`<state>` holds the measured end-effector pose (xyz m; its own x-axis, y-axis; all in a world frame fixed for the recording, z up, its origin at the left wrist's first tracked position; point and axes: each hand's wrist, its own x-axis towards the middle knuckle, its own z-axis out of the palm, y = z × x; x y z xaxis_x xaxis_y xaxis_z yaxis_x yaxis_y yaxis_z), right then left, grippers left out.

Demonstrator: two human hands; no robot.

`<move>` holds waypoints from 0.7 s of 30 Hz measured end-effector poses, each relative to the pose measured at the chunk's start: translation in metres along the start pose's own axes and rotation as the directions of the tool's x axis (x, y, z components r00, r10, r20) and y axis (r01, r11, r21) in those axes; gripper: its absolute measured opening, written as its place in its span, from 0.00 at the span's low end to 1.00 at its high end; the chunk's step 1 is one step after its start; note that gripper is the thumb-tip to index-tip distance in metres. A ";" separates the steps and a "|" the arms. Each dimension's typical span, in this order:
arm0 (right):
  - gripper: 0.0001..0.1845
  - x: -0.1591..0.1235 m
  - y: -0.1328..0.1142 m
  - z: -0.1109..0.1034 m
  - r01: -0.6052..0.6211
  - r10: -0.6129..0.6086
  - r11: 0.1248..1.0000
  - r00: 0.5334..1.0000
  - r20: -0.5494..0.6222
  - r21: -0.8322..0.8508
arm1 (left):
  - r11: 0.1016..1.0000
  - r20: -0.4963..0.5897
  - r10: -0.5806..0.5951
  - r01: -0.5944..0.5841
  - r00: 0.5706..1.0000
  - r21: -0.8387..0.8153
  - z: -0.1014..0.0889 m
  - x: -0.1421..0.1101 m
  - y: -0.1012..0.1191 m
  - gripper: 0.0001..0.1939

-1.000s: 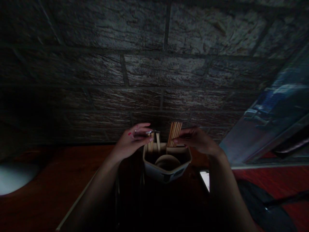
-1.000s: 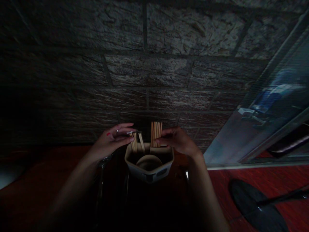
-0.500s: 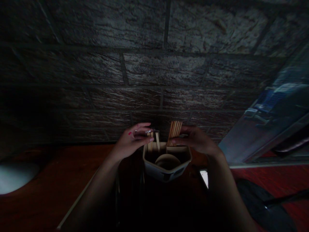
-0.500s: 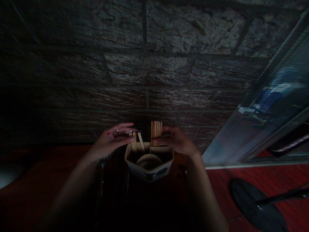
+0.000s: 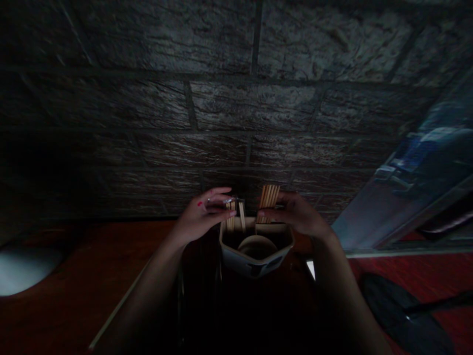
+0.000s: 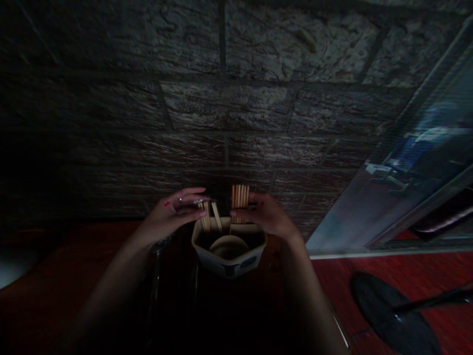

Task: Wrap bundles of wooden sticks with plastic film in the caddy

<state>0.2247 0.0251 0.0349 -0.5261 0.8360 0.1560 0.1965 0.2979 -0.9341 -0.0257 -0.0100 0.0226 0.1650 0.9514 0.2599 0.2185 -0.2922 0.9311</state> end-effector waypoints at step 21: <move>0.18 0.002 0.006 0.001 -0.025 0.025 1.000 1.000 0.007 -0.012 | 1.000 0.001 -0.008 0.008 1.000 -0.016 0.000 0.000 0.001 0.31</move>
<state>0.2243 0.0283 0.0292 -0.5263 0.8403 0.1302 0.2192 0.2821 -0.9340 -0.0256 -0.0106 0.0232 0.1641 0.9537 0.2519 0.2048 -0.2827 0.9371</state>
